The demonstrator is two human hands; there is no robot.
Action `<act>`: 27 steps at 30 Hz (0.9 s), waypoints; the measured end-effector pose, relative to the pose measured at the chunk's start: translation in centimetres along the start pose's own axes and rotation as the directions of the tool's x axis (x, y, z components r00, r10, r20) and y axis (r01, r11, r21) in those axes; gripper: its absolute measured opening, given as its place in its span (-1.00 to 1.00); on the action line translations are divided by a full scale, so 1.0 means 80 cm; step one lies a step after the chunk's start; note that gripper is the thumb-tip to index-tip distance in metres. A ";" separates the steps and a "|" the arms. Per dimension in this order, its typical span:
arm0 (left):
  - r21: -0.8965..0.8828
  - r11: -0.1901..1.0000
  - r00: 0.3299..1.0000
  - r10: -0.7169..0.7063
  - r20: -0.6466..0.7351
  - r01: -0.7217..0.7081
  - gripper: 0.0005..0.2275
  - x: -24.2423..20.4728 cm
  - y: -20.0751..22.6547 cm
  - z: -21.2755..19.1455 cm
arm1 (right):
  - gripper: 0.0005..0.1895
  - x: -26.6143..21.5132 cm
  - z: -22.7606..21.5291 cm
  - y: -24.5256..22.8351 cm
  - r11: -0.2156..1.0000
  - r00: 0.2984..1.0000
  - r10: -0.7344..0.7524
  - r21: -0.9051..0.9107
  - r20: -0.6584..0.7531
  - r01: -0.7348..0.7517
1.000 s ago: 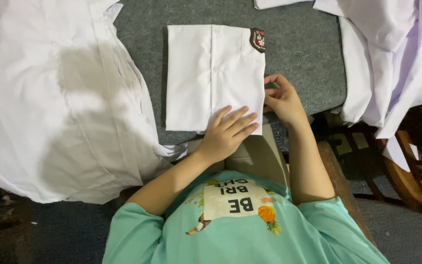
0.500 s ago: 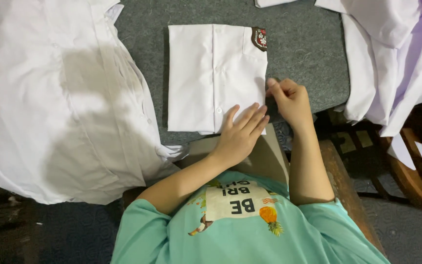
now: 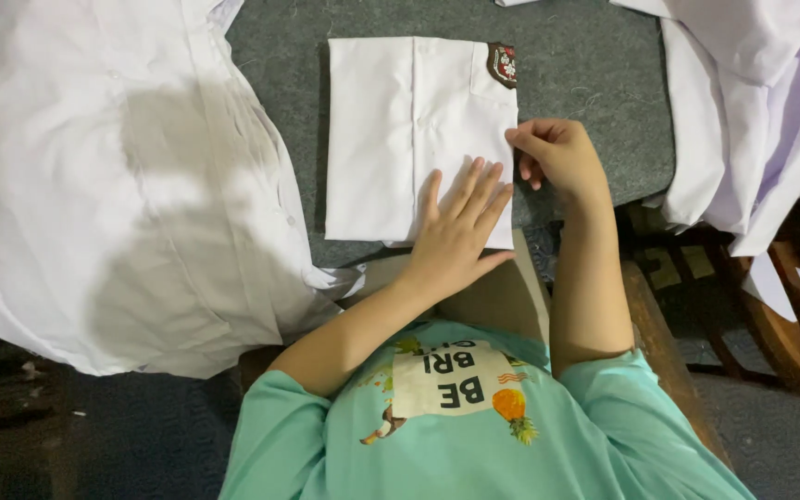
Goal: Folding a white collared shirt and trimming loose threads with scissors on a work surface.
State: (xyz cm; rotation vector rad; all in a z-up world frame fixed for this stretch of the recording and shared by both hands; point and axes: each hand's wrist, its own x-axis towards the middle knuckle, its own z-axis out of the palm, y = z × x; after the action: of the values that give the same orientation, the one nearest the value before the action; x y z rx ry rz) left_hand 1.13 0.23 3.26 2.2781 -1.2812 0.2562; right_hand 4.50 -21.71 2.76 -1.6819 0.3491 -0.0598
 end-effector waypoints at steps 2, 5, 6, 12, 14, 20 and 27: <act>0.026 0.999 0.998 -0.025 0.061 0.024 -0.15 -0.001 0.001 -0.001 | -0.88 0.004 -0.002 0.011 0.999 1.000 -0.009 0.035 0.000 0.009; 0.104 0.994 0.988 -0.059 0.144 0.044 -0.09 -0.004 0.002 0.005 | -0.88 0.004 0.000 0.019 0.998 0.999 -0.049 0.026 -0.014 0.049; 0.159 0.987 0.984 -0.064 0.164 0.037 -0.09 -0.005 0.002 0.008 | -0.88 0.003 0.002 0.020 0.996 0.996 -0.087 -0.019 -0.027 0.086; 0.163 0.986 0.999 0.005 0.053 -0.014 -0.26 -0.013 -0.012 0.027 | -0.84 -0.004 0.007 0.000 0.998 0.994 -0.056 -0.027 -0.089 0.054; 0.185 0.982 0.999 0.023 0.045 -0.031 -0.28 -0.015 -0.015 0.033 | -0.81 0.011 0.002 0.001 0.998 0.994 -0.063 -0.020 -0.095 0.061; 0.136 0.990 0.998 0.036 0.041 -0.042 -0.39 -0.015 -0.014 0.027 | -0.87 0.053 -0.001 0.033 0.984 0.984 -0.152 -0.105 -0.087 0.143; -0.239 0.968 0.907 -0.165 -0.388 0.074 -0.67 -0.019 -0.059 -0.043 | -0.80 0.001 0.011 0.000 0.681 0.742 -0.646 -0.574 -0.179 0.454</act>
State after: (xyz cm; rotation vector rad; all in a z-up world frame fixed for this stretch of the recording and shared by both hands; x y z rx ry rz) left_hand 4.55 5.18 4.00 1.9722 -0.9016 0.4899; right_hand 4.78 -20.86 2.63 -2.2556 0.1031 -0.8324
